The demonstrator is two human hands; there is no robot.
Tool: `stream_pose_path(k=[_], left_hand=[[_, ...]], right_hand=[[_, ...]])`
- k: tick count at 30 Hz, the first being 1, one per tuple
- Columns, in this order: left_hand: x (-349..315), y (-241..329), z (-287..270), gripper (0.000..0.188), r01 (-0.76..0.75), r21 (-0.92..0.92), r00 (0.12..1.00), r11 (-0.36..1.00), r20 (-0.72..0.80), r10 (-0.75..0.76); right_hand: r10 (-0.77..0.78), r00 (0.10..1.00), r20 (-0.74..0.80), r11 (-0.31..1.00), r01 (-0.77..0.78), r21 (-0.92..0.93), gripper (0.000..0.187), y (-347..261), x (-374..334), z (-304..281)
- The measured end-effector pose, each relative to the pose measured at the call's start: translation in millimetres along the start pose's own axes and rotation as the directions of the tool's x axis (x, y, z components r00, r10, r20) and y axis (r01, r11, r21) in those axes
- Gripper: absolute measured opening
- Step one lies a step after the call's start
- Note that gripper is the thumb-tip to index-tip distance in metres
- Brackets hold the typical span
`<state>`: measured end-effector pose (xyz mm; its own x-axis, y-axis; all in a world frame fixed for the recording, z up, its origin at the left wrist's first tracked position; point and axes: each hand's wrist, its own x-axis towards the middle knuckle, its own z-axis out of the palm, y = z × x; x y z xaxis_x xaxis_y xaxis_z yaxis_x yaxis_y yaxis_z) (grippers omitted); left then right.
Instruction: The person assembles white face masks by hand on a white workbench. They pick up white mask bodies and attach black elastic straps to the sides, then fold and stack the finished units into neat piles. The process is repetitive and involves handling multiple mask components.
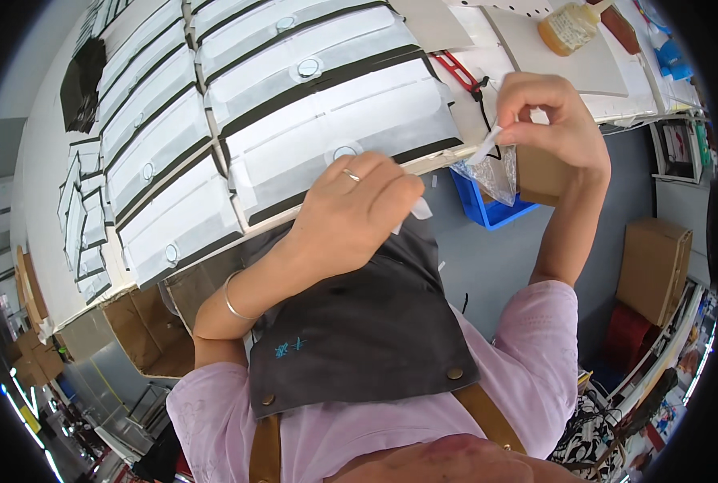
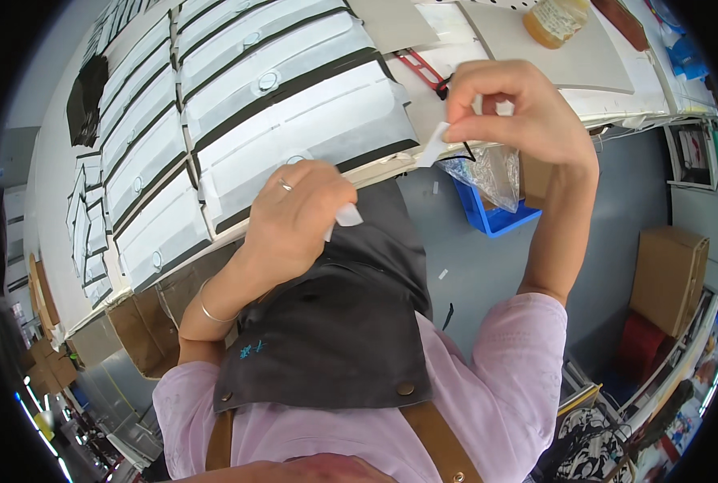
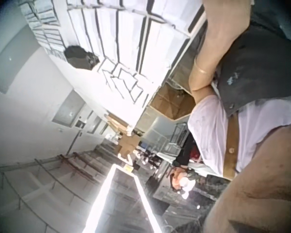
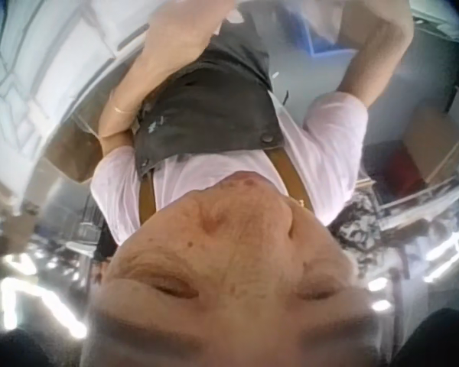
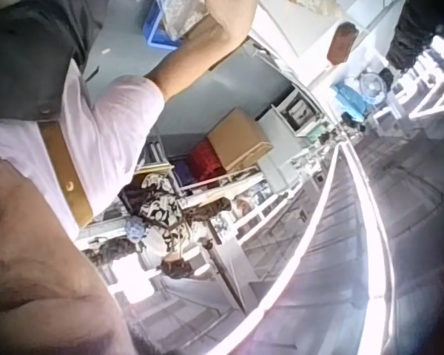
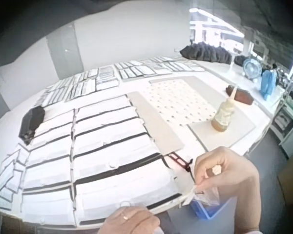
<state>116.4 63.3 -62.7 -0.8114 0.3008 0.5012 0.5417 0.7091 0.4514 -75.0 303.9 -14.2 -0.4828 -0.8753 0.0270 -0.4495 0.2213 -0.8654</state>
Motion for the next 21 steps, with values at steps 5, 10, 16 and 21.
stream_pose_path(k=[5,10,16,21], left_hand=[[12,3,19,0.017,-0.021,0.12,1.0,0.993,-0.01,0.022],[21,4,20,0.011,-0.003,0.18,0.998,0.984,0.063,-0.009],[29,5,22,0.006,0.002,0.207,0.996,0.978,0.087,-0.02],[27,5,24,0.007,0.019,0.229,0.995,0.973,0.092,-0.041]], right_hand=[[-0.02,0.993,0.117,0.99,0.036,-0.134,0.018,8,42,4],[0.014,0.987,0.158,0.987,0.012,-0.158,0.017,9,62,3],[0.112,0.953,0.281,0.979,-0.059,-0.194,0.01,3,72,-9],[0.099,0.966,0.24,0.989,-0.069,-0.128,0.014,5,76,-2]])
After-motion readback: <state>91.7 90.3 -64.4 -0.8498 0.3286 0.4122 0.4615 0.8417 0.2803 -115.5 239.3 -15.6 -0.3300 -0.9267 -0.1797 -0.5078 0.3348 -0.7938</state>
